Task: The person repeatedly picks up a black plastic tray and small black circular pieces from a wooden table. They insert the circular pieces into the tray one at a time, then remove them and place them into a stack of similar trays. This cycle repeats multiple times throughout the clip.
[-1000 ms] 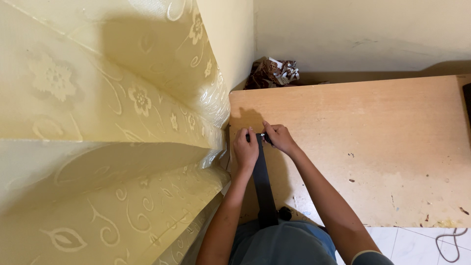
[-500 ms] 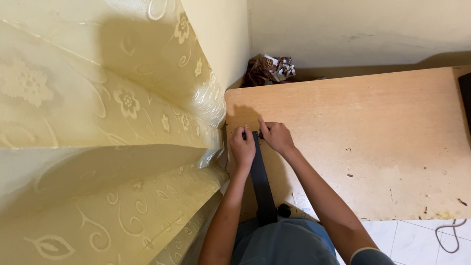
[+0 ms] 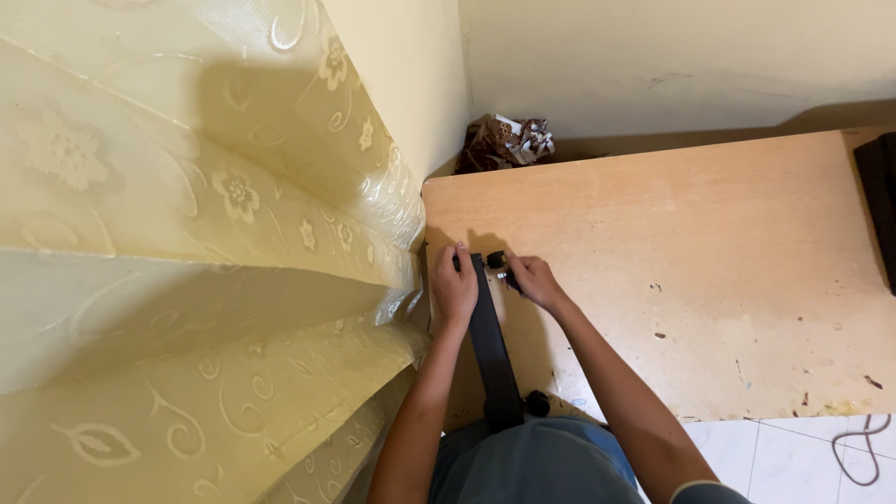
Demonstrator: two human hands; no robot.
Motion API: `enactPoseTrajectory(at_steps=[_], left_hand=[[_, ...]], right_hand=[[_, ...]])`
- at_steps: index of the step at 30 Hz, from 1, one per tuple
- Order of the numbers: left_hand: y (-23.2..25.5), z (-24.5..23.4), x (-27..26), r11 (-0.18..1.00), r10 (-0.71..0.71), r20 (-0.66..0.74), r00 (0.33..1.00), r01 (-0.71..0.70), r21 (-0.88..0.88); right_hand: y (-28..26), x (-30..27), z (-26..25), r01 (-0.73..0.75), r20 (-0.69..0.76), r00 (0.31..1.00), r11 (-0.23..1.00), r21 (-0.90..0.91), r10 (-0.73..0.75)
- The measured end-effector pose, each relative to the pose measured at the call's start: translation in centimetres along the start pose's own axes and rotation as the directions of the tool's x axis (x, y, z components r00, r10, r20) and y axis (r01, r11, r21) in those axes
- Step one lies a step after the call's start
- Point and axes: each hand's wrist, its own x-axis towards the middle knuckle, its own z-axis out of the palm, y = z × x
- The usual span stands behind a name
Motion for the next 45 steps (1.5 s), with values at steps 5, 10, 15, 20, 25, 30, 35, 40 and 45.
enactPoseTrajectory(at_steps=[5, 10, 15, 20, 25, 30, 35, 40, 45], left_hand=[[1.1, 0.3, 0.2, 0.999, 0.004, -0.016, 1.000, -0.005, -0.051], [1.9, 0.4, 0.0, 0.984, 0.166, -0.136, 0.977, -0.156, 0.082], [2.4, 0.2, -0.7, 0.980, 0.173, -0.009, 0.985, -0.172, 0.100], [3.3, -0.4, -2.4, 0.914, 0.392, -0.100, 0.915, -0.375, 0.152], [4.8, -0.4, -6.4, 0.916, 0.402, 0.064, 0.913, -0.401, -0.027], [7.7, -0.8, -11.9, 0.942, 0.320, 0.460, 0.828, -0.228, -0.245], [10.8, -1.7, -15.7, 0.954, 0.287, 0.575, 0.766, -0.177, -0.240], [11.8, -0.9, -17.9, 0.949, 0.251, 0.587, 0.770, -0.077, -0.304], [12.9, 1.1, -20.1, 0.940, 0.272, 0.593, 0.758, -0.078, -0.331]], right_hand=[[3.4, -3.7, -0.6, -0.042, -0.048, 0.997, 0.973, 0.228, 0.054], [7.0, -8.0, -1.6, 0.014, -0.263, 0.965, 0.989, 0.149, 0.026], [9.8, -11.4, -2.8, -0.026, -0.323, 0.942, 0.981, 0.190, 0.088], [9.8, -14.4, -3.8, -0.124, -0.275, 0.931, 0.917, 0.379, 0.240], [8.0, -17.1, -4.2, -0.018, -0.223, 0.963, 0.866, 0.500, 0.149], [5.4, -20.8, -4.8, 0.046, -0.161, 0.985, 0.828, 0.559, 0.054], [3.9, -24.7, -5.8, 0.075, -0.132, 0.991, 0.802, 0.592, 0.005], [4.3, -27.5, -7.2, 0.073, -0.122, 0.993, 0.788, 0.611, 0.002], [5.3, -30.3, -9.3, 0.070, -0.171, 0.984, 0.779, 0.623, 0.049]])
